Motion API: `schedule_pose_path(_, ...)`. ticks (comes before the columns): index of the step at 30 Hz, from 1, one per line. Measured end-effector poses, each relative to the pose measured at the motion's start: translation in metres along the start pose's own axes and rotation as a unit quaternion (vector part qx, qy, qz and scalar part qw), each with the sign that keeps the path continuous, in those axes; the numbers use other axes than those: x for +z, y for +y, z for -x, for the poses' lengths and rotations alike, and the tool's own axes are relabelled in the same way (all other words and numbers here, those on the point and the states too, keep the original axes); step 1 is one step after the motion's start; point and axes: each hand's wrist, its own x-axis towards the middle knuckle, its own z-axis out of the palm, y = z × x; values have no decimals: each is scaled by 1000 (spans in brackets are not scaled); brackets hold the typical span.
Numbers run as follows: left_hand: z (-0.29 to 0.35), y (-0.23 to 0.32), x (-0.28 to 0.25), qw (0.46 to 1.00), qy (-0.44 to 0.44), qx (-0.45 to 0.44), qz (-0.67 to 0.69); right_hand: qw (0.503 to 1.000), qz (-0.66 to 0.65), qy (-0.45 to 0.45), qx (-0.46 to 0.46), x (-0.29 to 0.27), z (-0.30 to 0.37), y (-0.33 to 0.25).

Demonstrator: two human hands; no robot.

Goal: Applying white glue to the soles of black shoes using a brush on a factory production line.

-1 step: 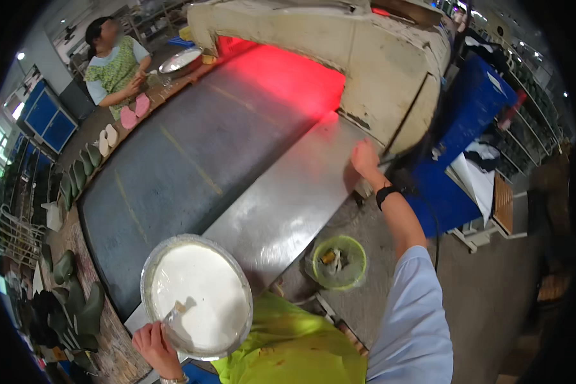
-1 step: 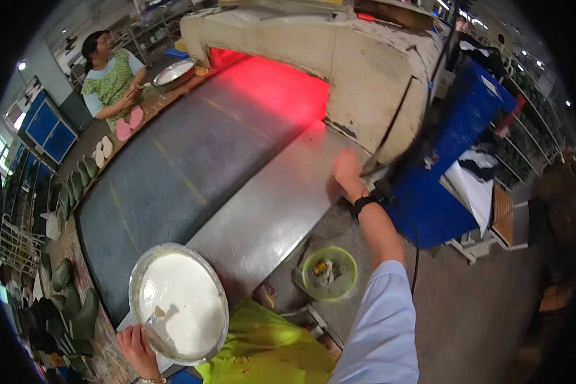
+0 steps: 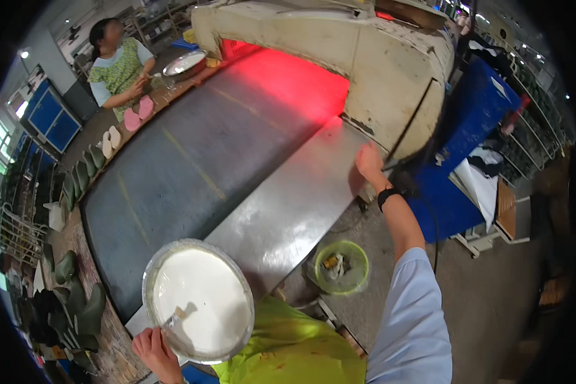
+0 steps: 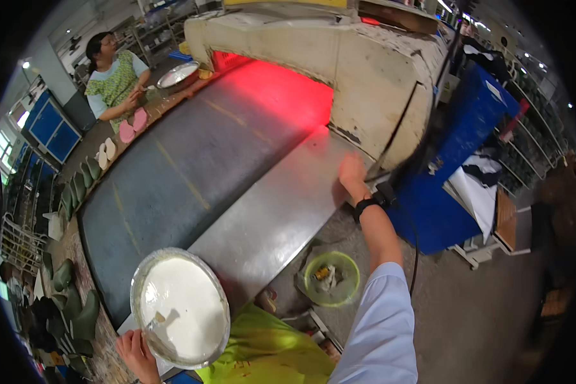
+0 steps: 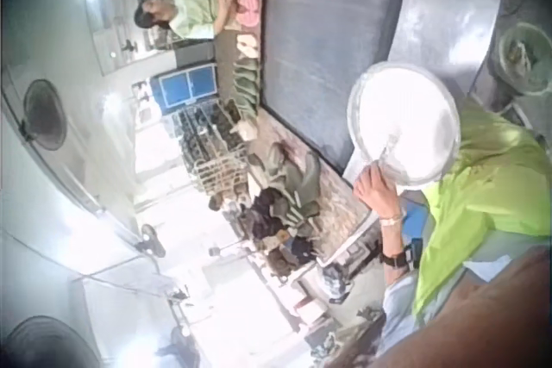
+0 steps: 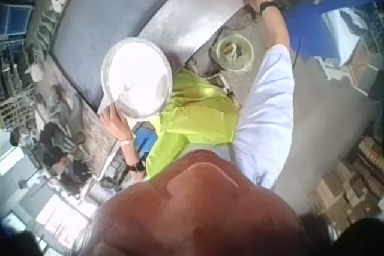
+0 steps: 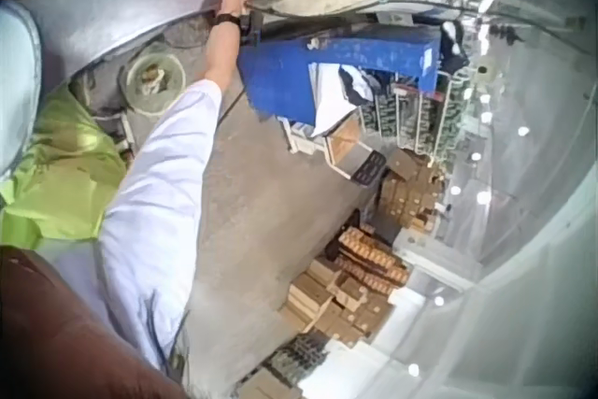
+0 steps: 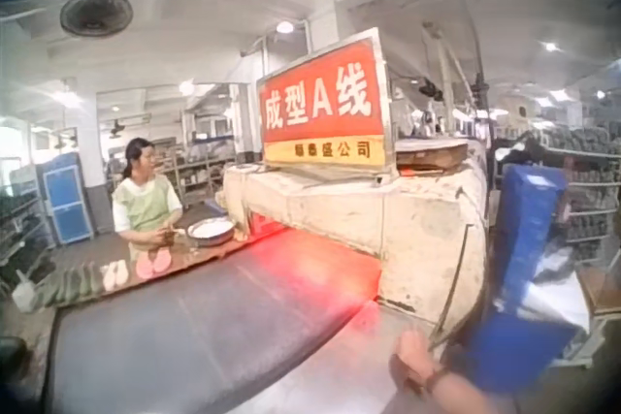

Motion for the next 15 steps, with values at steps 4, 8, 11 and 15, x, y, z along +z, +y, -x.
schedule_pose_path(4, 16, 6, -8, 994, -72, -87, 3, 995, 91, 19, 23, 37, -24, 5)
schedule_pose_path(8, 45, 4, -2, 976, -66, -192, 80, 989, 36, 141, 30, 43, -24, 23)
schedule_pose_path(11, 55, 9, -4, 961, -67, -250, 100, 985, 89, 147, 32, 11, -7, 58)
schedule_pose_path(15, 42, 15, 7, 955, -73, -259, 121, 945, 244, 135, -169, 2, 25, 126)
